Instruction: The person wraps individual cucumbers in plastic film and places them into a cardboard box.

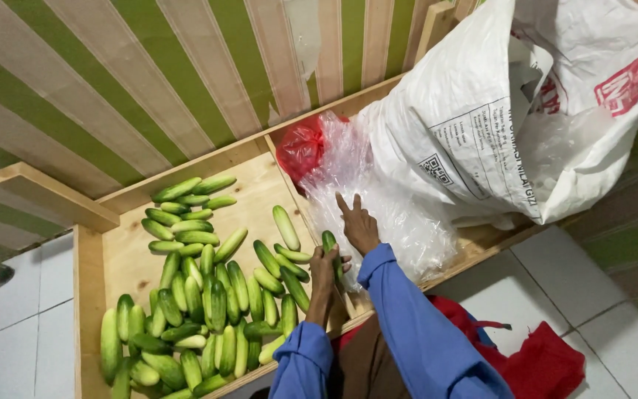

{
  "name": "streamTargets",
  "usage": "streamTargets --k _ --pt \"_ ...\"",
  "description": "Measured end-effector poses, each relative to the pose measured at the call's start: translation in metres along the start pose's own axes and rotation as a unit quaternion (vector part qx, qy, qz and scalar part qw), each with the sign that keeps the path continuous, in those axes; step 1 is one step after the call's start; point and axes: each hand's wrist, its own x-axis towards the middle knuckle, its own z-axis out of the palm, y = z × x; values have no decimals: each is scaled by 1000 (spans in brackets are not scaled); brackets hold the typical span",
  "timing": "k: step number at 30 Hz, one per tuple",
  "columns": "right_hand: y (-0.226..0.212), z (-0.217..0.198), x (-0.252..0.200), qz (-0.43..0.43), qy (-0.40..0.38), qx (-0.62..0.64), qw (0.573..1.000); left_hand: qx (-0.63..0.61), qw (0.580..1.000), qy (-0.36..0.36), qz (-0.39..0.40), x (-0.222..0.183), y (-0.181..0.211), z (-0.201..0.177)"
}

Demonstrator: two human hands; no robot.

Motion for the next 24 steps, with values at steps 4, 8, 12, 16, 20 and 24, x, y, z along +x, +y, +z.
streamTargets --k 4,8,12,16,20,24 --pt "50 79 38 2 11 -31 999 21 1000 2 0 -1 -5 0" --pt "59 94 47 14 60 -13 998 11 1000 10 -3 -9 0 4" --pt "48 69 37 2 172 -24 985 13 1000 10 5 -18 9 11" --pt "44 56 26 3 218 -7 976 7 1000 9 9 -37 29 15" --pt "42 46 16 6 265 5 964 -56 998 21 14 -24 20 1" --pt "36 32 3 -23 331 0 943 -127 992 -13 4 -91 99 8"
